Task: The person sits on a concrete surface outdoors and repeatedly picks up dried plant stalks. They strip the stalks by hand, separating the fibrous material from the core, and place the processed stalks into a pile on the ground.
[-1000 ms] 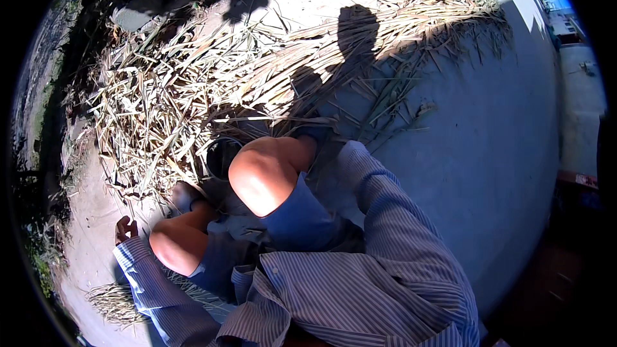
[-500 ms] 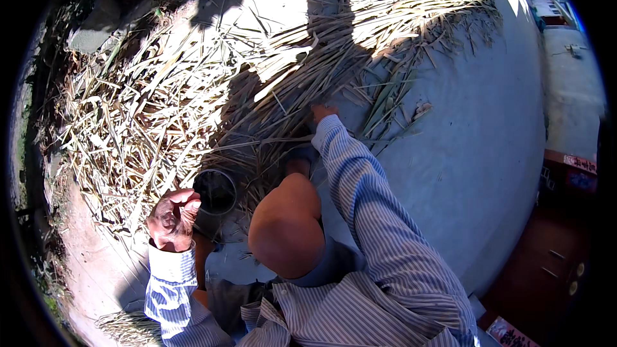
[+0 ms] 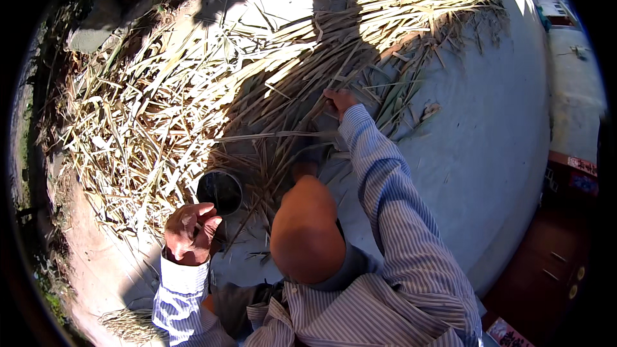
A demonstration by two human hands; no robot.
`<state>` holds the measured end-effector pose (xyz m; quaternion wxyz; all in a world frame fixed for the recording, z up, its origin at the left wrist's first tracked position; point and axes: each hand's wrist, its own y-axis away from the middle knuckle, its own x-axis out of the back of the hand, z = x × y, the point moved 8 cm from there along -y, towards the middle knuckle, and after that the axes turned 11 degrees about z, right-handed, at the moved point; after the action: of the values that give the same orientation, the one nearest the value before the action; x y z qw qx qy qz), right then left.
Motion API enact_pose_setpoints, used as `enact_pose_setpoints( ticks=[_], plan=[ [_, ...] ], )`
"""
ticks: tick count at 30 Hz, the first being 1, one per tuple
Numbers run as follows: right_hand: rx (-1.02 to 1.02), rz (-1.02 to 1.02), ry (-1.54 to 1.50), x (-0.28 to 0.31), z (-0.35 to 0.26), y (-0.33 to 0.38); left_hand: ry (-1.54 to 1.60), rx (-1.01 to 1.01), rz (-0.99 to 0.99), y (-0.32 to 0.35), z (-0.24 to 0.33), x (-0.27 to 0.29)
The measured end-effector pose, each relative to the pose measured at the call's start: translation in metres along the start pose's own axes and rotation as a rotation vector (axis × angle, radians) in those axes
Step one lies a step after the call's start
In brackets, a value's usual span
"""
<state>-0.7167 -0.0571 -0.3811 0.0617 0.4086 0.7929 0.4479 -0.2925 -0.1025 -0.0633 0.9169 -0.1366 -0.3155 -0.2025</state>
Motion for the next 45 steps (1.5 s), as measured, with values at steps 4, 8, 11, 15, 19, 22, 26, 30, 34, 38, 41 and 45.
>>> enact_pose_setpoints(
  ticks=[4, 8, 11, 15, 19, 22, 26, 30, 34, 38, 41, 45],
  plan=[
    [0.03, -0.162, -0.194, -0.025, -0.011, 0.004, 0.018, 0.156, -0.114, 0.012, -0.015, -0.01],
    [0.128, -0.224, -0.391, -0.022, -0.026, 0.012, -0.296, 0.091, -0.243, 0.009, -0.026, -0.025],
    [0.131, -0.32, -0.369, -0.032, -0.044, 0.021, -0.526, 0.046, -0.382, 0.042, -0.066, -0.057],
    [0.137, -0.302, -0.349, -0.036, -0.066, 0.032, -0.343, 0.31, -0.503, 0.102, -0.122, -0.086],
    [0.12, -0.25, -0.217, -0.026, -0.08, 0.044, 0.195, 0.631, -0.303, 0.112, -0.155, -0.069],
    [0.118, -0.221, -0.082, -0.018, -0.086, 0.056, 0.489, 0.756, -0.206, 0.086, -0.163, -0.037],
    [0.189, -0.195, -0.127, 0.01, -0.086, 0.041, 0.347, 0.565, 0.002, 0.023, -0.167, 0.007],
    [0.121, -0.602, 0.284, -0.043, -0.041, 0.122, -0.059, 0.36, 0.027, -0.018, -0.083, 0.041],
    [0.289, -0.99, 0.479, -0.073, -0.001, 0.187, -0.22, 0.309, 0.102, -0.03, -0.067, 0.057],
    [0.311, -1.018, 0.205, -0.033, -0.012, 0.226, -0.401, 0.257, 0.123, -0.036, -0.058, 0.062],
    [0.188, -0.726, 0.041, 0.042, 0.004, 0.174, -0.519, 0.086, 0.111, -0.04, -0.03, 0.059],
    [0.386, 0.25, 1.235, 0.187, 0.051, 0.092, -0.51, -0.274, 0.179, -0.023, 0.075, 0.073]
  ],
)
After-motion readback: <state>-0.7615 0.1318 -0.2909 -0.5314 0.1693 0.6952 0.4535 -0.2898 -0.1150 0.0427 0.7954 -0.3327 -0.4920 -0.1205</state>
